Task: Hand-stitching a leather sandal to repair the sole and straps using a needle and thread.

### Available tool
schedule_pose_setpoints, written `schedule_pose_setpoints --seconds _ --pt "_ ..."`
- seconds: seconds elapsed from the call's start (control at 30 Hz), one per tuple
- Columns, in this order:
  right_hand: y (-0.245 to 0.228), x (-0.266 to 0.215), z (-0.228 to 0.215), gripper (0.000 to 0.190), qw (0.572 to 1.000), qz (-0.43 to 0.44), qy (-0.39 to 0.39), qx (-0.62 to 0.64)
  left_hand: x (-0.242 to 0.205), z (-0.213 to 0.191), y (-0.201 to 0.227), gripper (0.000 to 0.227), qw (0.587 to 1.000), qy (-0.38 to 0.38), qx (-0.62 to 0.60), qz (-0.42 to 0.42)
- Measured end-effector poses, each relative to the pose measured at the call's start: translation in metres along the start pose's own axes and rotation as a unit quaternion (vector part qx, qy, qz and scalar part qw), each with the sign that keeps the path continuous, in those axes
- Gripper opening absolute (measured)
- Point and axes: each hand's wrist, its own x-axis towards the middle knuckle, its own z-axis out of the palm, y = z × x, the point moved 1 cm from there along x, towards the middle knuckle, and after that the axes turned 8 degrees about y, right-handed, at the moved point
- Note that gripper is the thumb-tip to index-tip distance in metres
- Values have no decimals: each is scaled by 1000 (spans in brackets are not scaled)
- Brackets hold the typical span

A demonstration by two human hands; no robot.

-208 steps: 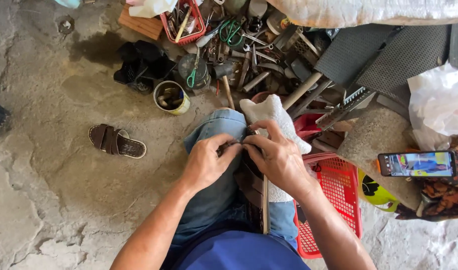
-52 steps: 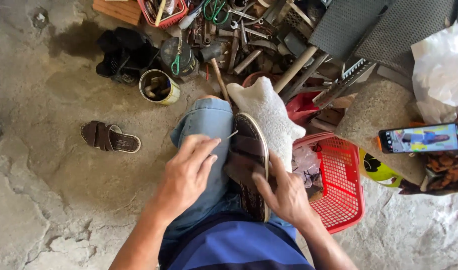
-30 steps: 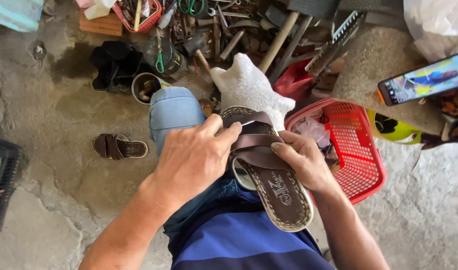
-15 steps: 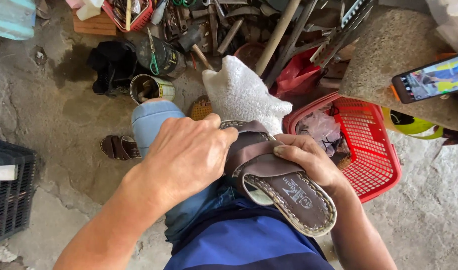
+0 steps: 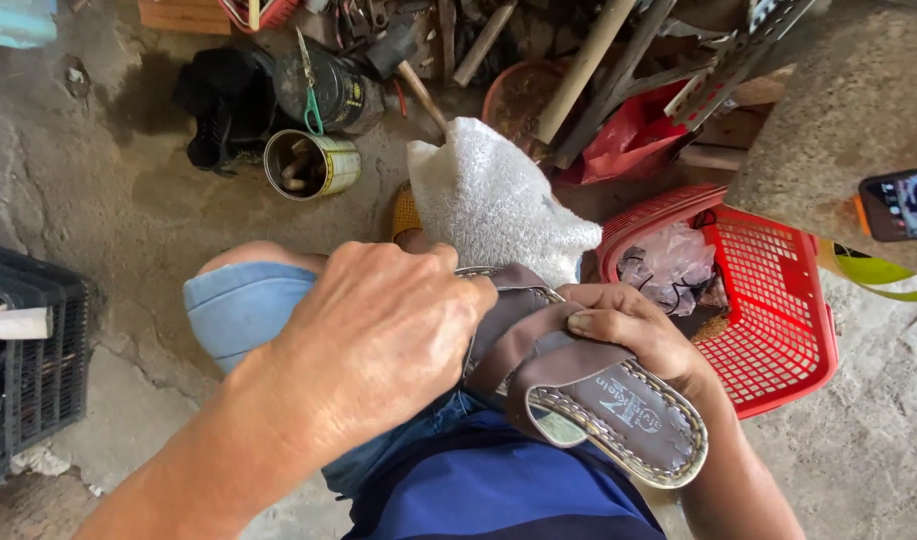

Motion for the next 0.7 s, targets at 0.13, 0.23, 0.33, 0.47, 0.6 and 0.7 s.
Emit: schedule_pose_setpoints --seconds 0.13,0.23,0.33,0.47,0.6,0.7 --pt "1 7 -5 44 1000 12 -20 19 4 2 -3 24 999 28 5 31" --pt "1 9 -2 40 1000 3 -4 6 3 8 -7 25 996 75 5 49" --pt "0 9 1 35 1000 13 8 12 1 6 -7 27 996 80 10 49" --pt "2 8 3 29 999 30 36 27 -1 9 -10 20 992 116 12 55" --pt "-8 6 18 36 1000 11 19 10 -3 14 -13 23 992 112 -4 54" --pt "-8 3 25 46 1000 7 26 6 -6 21 -15 24 990 127 -9 57"
